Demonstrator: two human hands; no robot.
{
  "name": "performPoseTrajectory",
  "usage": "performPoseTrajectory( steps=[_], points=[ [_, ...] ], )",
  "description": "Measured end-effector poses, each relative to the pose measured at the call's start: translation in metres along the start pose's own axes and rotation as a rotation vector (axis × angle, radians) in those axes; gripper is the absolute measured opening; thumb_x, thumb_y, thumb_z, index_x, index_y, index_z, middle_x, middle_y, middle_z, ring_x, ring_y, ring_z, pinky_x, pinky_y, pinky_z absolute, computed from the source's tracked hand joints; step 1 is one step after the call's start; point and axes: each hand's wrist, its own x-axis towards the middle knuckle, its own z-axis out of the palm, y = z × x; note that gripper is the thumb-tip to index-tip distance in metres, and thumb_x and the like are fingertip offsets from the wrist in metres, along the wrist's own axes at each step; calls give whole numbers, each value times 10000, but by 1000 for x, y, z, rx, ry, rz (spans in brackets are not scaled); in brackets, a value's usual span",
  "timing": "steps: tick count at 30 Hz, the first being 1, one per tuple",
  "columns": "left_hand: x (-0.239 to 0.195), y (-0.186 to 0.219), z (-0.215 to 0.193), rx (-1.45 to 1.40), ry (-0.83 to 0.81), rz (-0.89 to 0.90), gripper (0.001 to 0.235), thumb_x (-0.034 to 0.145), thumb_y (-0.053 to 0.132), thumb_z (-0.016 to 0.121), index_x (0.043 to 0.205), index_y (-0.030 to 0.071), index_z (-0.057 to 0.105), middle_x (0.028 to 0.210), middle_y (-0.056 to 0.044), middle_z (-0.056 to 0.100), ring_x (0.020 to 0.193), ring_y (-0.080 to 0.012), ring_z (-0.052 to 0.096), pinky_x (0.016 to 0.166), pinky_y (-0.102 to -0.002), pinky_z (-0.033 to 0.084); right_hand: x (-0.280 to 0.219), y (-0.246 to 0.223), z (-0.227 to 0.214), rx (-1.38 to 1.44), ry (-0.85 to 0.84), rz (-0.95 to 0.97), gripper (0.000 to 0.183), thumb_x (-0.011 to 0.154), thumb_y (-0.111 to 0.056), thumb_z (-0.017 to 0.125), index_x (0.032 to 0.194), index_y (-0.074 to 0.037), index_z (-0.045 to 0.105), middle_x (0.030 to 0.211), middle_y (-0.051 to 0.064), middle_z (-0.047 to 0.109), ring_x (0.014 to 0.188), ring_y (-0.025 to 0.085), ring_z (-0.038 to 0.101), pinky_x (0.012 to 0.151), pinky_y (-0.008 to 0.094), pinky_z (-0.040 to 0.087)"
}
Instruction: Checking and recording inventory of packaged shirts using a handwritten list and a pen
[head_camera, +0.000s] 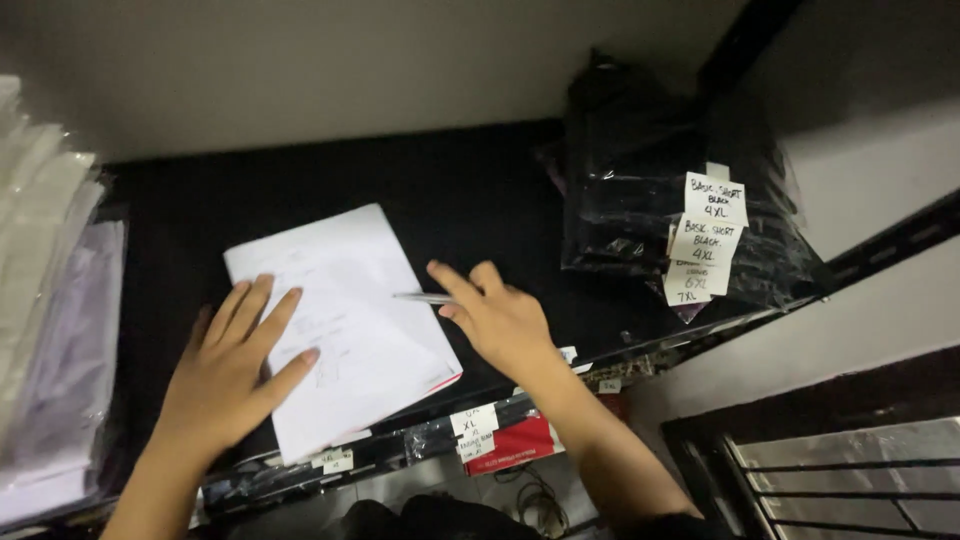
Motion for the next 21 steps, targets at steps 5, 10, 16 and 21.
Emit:
performPoseTrajectory(
  steps=[5,10,16,21],
  points=[
    [-17,35,-11,93,-122,-311,666,709,625,260,1314,359,178,1437,63,93,1319,-113,67,946,-639,46,-2,0,-5,-139,12,-16,507,826,-168,448,1300,-297,323,838,21,473,382,224,485,345,330,414],
    [-14,36,9,208,-155,-453,723,666,721,157,1312,401,104,1446,72,43,1317,-155,61,931,-656,36,-12,0,-5,-94,128,-244,569,734,36,426,1203,-284,462,916,57,383,312,195,313,287,296,406],
    [-11,45,22,65,157,-338,700,779,620,188,1320,187,286,1420,-166,197,1300,-337,144,883,-712,23,-4,-9,-27,384,-118,-41,880,637,-539,597,1268,-31,250,1310,138,379,1165,332,435,894,459,387],
    [-16,37,17,-105,80,-250,663,789,539,209,1349,186,180,1427,-182,26,1296,-349,-3,890,-678,-25,-8,6,6,253,236,-81,619,663,-470,675,1171,-168,491,864,65,561,805,232,557,717,354,431]
  ],
)
